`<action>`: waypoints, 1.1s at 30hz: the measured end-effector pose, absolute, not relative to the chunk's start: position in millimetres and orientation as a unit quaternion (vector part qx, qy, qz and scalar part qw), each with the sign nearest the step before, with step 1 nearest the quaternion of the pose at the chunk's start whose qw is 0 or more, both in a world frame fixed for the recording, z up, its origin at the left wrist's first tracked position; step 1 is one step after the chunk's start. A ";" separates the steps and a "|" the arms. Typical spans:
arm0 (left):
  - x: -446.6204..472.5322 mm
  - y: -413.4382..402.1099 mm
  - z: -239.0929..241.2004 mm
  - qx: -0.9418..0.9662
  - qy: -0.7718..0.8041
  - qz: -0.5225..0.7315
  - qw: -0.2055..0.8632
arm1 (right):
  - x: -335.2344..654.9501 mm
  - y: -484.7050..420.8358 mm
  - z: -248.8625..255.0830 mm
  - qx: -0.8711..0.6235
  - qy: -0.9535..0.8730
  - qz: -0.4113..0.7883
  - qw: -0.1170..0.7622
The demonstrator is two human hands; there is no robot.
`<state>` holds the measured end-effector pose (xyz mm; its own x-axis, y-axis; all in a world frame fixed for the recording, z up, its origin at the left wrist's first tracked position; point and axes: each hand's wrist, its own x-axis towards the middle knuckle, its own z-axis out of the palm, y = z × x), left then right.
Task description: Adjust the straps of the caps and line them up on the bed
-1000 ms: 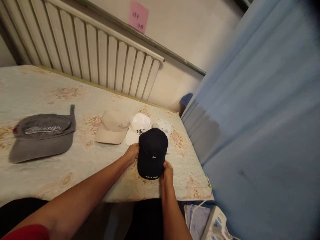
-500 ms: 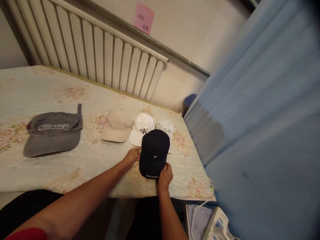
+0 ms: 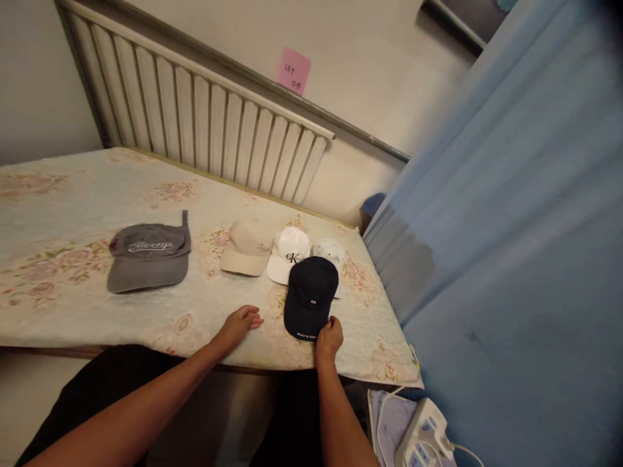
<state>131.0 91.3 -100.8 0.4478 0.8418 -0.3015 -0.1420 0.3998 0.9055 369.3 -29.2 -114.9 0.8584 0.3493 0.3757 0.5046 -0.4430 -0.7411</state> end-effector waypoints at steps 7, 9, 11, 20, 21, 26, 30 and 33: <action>96.0 83.5 -97.5 0.434 0.411 0.336 0.728 | 360.6 -41.8 -107.5 -0.846 -0.230 -0.099 0.471; 87.7 82.5 -94.2 0.430 0.412 0.330 0.733 | 355.2 -47.9 -103.8 -0.847 -0.217 -0.107 0.474; 77.8 83.0 -90.7 0.424 0.414 0.324 0.737 | 347.3 -54.4 -99.9 -0.842 -0.216 -0.116 0.479; 7.6 110.8 -83.3 0.365 0.459 0.374 0.718 | 294.6 -70.4 -96.6 -0.768 -0.390 -0.081 0.501; -1.7 115.4 -82.7 0.354 0.465 0.388 0.713 | 289.6 -70.2 -96.9 -0.758 -0.411 -0.071 0.500; -41.8 138.1 -79.6 0.276 0.462 0.475 0.696 | 272.6 -66.0 -99.5 -0.722 -0.495 -0.027 0.484; -59.1 153.9 -79.6 0.211 0.436 0.530 0.697 | 268.7 -62.4 -104.6 -0.709 -0.536 -0.004 0.459; -63.9 162.1 -81.0 0.178 0.412 0.544 0.709 | 269.0 -59.5 -107.8 -0.705 -0.557 0.011 0.439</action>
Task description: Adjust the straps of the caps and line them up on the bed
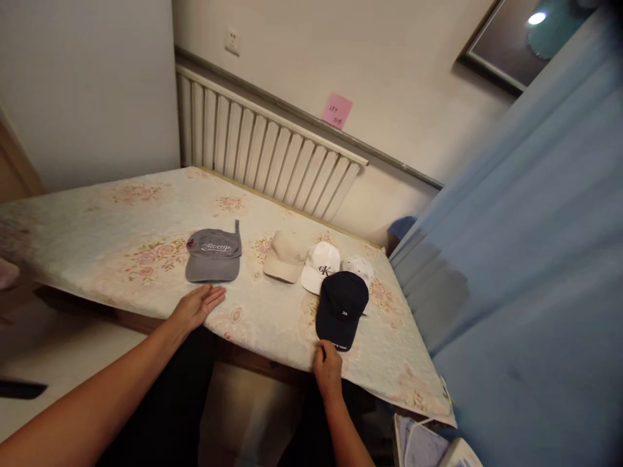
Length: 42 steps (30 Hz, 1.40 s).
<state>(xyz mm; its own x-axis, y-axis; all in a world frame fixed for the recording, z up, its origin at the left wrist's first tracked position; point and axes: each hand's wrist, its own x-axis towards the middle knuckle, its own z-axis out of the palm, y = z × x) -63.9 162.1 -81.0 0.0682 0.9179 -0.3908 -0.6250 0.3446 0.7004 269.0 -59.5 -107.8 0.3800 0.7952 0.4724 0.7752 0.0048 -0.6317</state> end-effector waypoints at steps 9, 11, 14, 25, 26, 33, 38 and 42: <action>-56.7 186.3 -83.1 0.103 0.382 0.573 0.717 | 269.0 -52.9 -109.9 -0.705 -0.590 0.036 0.393; -53.7 192.3 -81.6 0.085 0.384 0.582 0.712 | 268.8 -53.0 -109.9 -0.706 -0.592 0.036 0.387; -49.6 198.5 -77.7 0.060 0.392 0.593 0.701 | 268.6 -52.9 -109.5 -0.706 -0.596 0.035 0.381; -42.1 173.7 -73.5 0.006 0.397 0.599 0.695 | 267.7 -52.3 -110.5 -0.705 -0.599 0.034 0.378; -41.3 168.4 -73.0 0.002 0.395 0.598 0.698 | 267.8 -52.2 -110.7 -0.705 -0.599 0.035 0.379; -36.7 117.7 -65.9 -0.008 0.364 0.581 0.728 | 268.1 -52.5 -108.9 -0.706 -0.589 0.051 0.390; -36.7 77.2 -58.6 -0.009 0.351 0.558 0.752 | 265.4 -54.2 -104.4 -0.702 -0.577 0.078 0.411; -40.1 50.9 -53.7 0.015 0.336 0.544 0.769 | 263.2 -56.0 -100.2 -0.700 -0.553 0.111 0.438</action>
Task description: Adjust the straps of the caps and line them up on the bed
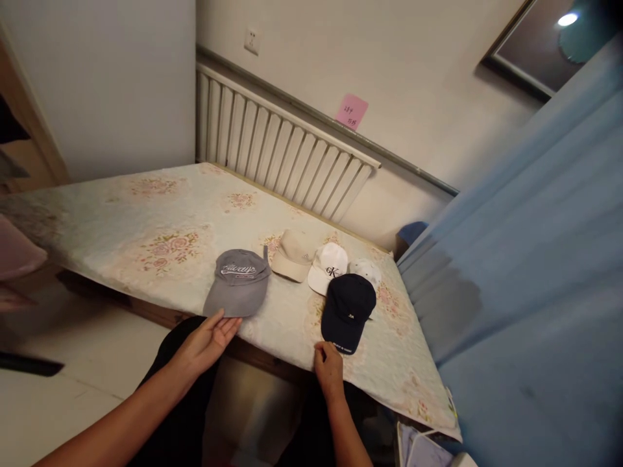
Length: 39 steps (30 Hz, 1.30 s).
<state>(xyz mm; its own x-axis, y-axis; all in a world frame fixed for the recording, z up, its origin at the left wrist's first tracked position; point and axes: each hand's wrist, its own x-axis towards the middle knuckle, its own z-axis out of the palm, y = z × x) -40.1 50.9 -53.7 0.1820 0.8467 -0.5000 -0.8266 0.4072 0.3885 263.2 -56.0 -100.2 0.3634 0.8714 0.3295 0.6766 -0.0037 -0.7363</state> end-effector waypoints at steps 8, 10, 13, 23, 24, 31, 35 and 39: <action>-55.3 14.5 -48.5 0.054 0.314 0.514 0.796 | 239.7 -49.9 -94.5 -0.687 -0.442 0.250 0.520; -57.2 8.2 -47.5 0.067 0.311 0.500 0.806 | 222.3 -46.1 -88.7 -0.667 -0.417 0.311 0.533; -58.1 -0.2 -46.9 0.088 0.307 0.471 0.822 | 193.1 -41.4 -68.8 -0.582 -0.339 0.445 0.589; -62.7 -26.1 -49.6 0.191 0.236 0.339 0.891 | 152.7 -31.2 4.2 -0.316 -0.141 0.623 0.701; -63.4 -27.4 -49.6 0.204 0.232 0.329 0.893 | 153.3 -32.1 8.1 -0.317 -0.130 0.622 0.704; -66.5 -28.4 -56.8 0.285 0.236 0.272 0.888 | 168.8 -41.1 31.2 -0.324 -0.088 0.614 0.714; -63.8 -28.3 -58.6 0.299 0.248 0.250 0.887 | 172.6 -45.9 36.4 -0.335 -0.135 0.596 0.717; -60.1 -27.9 -57.3 0.320 0.262 0.230 0.881 | 167.6 -52.0 37.3 -0.328 -0.136 0.568 0.743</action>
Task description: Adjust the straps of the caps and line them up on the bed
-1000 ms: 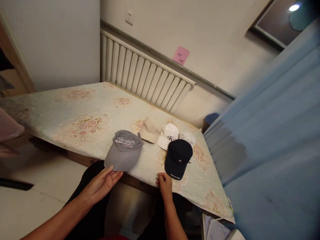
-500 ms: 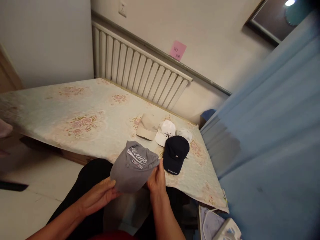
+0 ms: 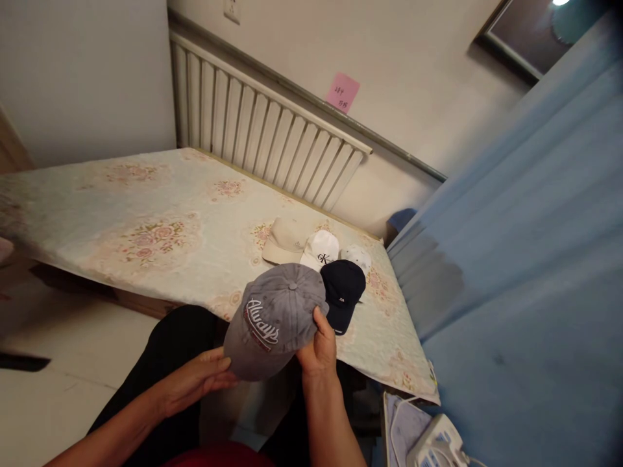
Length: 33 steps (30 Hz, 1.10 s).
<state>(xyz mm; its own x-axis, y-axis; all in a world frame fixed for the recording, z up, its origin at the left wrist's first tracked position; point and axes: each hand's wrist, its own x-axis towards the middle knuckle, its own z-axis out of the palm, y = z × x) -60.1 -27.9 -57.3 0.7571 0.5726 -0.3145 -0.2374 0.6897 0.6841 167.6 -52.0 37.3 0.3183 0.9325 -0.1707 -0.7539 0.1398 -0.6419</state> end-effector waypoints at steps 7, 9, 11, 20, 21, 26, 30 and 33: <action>-54.8 -19.5 -54.1 0.324 0.332 0.241 0.852 | 158.8 -60.3 41.2 -0.343 -0.156 0.537 0.755; -50.3 -11.6 -50.0 0.318 0.384 0.283 0.819 | 159.6 -62.2 40.2 -0.349 -0.160 0.533 0.754; -44.0 -2.3 -40.9 0.299 0.451 0.355 0.762 | 160.8 -63.9 37.9 -0.354 -0.161 0.531 0.753; -10.7 -8.3 42.3 0.420 0.393 0.545 0.611 | 152.3 -68.2 33.0 -0.358 -0.153 0.538 0.748; -7.1 -13.1 48.0 0.434 0.370 0.542 0.617 | 150.6 -68.9 34.2 -0.358 -0.159 0.537 0.747; 8.3 -25.8 59.9 0.433 0.309 0.525 0.665 | 143.7 -74.3 39.5 -0.350 -0.175 0.545 0.742; 15.2 -19.6 60.5 0.485 0.336 0.514 0.623 | 141.2 -77.6 38.7 -0.344 -0.170 0.552 0.740; 16.8 -11.9 59.0 0.502 0.383 0.481 0.608 | 140.5 -78.3 36.8 -0.338 -0.187 0.561 0.732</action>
